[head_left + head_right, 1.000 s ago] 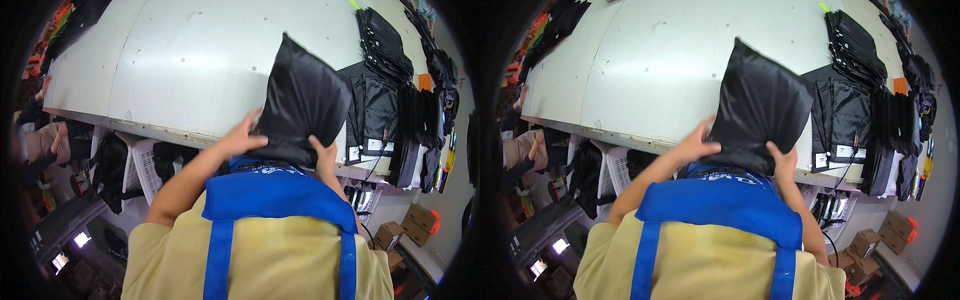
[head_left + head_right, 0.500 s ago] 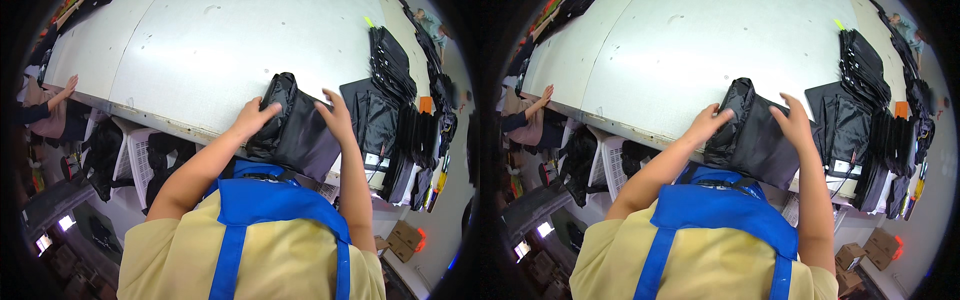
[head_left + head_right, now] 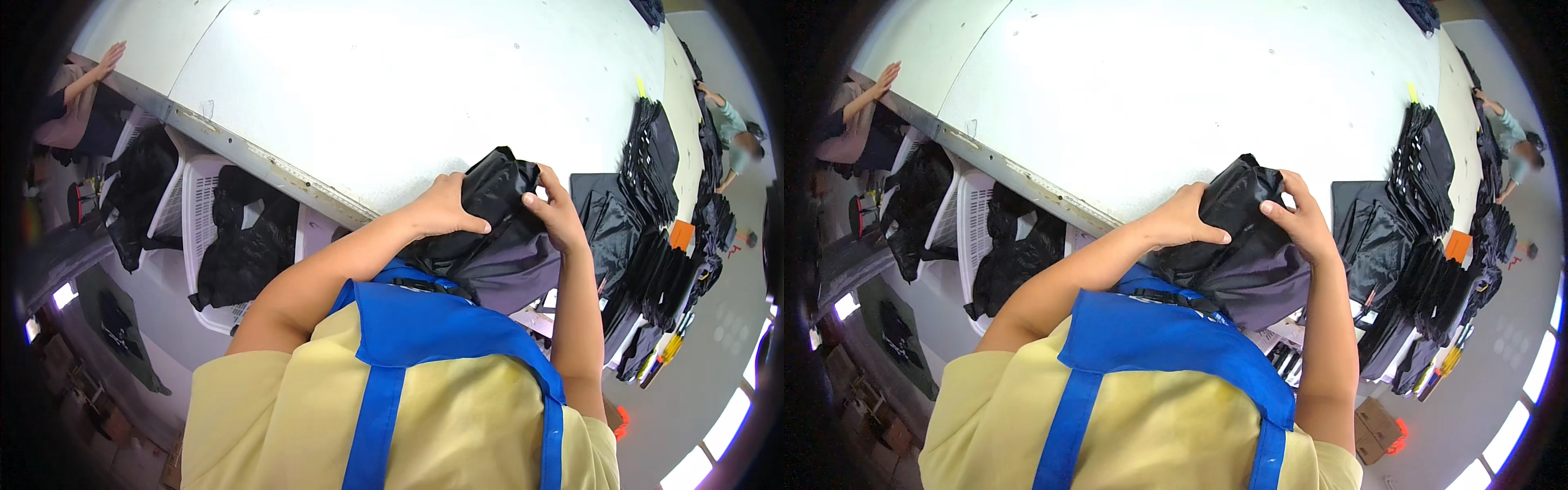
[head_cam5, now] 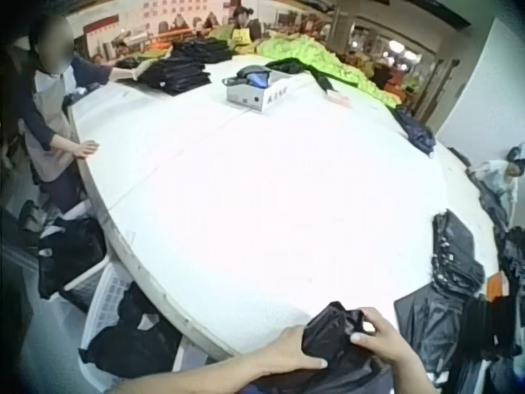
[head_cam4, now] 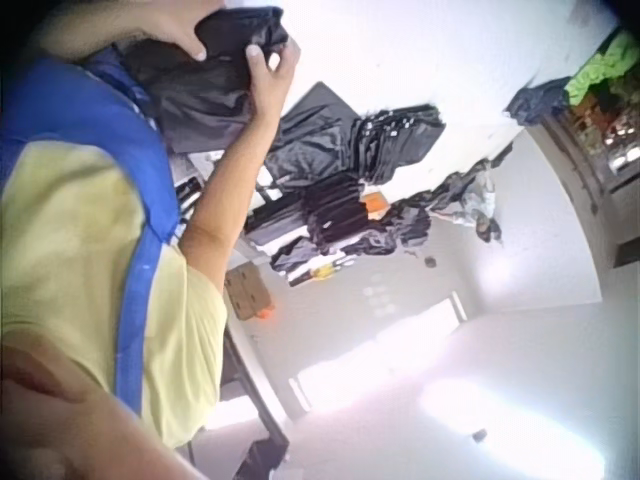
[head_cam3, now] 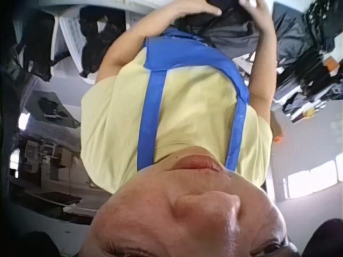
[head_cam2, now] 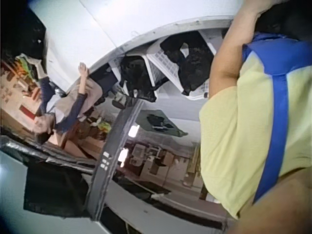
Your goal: The person folds a black jacket on a white table, aligns edges, and places it into a clear plastic packaging bag. The person then folds another black jacket and places it into a plastic bag. The person repeats this process with additional jackets.
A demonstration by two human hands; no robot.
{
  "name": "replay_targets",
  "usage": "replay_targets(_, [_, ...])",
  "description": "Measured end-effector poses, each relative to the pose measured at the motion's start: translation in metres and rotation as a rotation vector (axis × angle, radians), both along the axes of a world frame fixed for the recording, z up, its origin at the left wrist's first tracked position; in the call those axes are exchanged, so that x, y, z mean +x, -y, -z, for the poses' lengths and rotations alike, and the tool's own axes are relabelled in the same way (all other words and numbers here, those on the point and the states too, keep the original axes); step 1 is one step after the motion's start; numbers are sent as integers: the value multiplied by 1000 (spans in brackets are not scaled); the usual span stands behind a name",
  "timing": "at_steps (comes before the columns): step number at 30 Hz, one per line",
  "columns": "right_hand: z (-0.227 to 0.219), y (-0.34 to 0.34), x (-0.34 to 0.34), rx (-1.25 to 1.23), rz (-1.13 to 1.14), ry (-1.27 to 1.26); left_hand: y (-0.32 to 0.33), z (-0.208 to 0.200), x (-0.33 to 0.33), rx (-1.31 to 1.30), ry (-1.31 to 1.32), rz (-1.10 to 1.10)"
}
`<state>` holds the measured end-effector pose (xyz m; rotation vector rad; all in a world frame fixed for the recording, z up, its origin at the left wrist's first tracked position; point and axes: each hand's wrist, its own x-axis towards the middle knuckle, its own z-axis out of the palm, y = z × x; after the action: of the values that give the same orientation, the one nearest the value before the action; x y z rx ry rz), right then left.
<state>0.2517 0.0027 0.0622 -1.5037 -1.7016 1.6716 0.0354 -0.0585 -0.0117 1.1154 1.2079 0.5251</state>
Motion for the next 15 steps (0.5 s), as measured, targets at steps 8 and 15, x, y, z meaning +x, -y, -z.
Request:
replay_targets(8, [-24, -17, 4, 149, -227, 171, 13, -40, 4, 169, 89, 103])
replay_targets(15, [-34, -13, 12, -145, -177, 117, 18, -49, 1, 64, 370, 149])
